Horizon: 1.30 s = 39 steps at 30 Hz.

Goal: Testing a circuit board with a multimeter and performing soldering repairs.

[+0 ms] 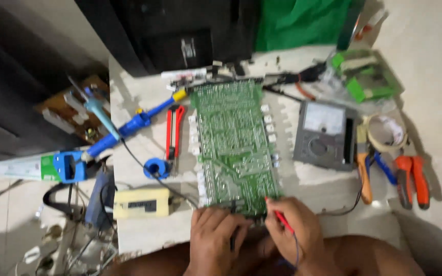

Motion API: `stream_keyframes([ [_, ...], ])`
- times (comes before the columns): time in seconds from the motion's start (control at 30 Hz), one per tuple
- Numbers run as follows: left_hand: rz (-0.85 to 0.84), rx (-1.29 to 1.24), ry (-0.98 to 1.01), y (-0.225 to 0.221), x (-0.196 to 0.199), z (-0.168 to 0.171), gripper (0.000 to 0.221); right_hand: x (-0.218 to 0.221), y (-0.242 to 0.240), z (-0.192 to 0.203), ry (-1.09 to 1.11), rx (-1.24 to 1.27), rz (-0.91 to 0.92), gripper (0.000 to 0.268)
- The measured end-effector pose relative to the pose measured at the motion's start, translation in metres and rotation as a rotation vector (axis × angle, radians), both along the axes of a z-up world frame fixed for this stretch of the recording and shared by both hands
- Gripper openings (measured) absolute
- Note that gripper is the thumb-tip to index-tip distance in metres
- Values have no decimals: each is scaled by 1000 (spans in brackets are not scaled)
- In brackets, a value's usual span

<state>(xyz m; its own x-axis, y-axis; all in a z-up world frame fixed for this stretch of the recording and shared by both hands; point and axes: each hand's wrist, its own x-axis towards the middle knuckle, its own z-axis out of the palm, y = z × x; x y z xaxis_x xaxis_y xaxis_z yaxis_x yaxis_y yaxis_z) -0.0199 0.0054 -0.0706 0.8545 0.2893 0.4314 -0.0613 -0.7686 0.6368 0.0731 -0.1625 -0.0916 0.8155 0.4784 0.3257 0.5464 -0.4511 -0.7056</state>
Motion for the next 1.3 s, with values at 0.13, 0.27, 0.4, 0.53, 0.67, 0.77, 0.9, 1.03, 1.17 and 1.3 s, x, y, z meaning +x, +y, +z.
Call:
stream_keyframes([
  [0.13,-1,3,51,-1,0,7,16,1,8,15,-46,20,40,31],
  [0.27,12,-3,21,-1,2,13,16,2,9,13,-74,54,46,32],
  [0.4,25,17,11,-1,2,9,15,2,8,12,-112,17,44,32],
  [0.53,26,17,9,-1,2,10,16,3,9,14,-101,56,57,32],
  [0.67,21,12,1,-1,3,13,15,3,8,12,-96,15,24,27],
  [0.77,20,2,-7,-1,3,15,14,4,8,13,-90,17,21,26],
  [0.9,13,36,-17,-1,2,15,14,3,9,17,-23,44,-11,22],
  [1.03,-10,46,-66,8,3,18,16,27,1,22,272,222,-63,10],
  [1.17,165,-194,-13,42,23,34,29,81,14,36,393,350,-95,17],
  [1.3,287,-503,98,84,45,35,36,129,26,37,482,233,-108,23],
])
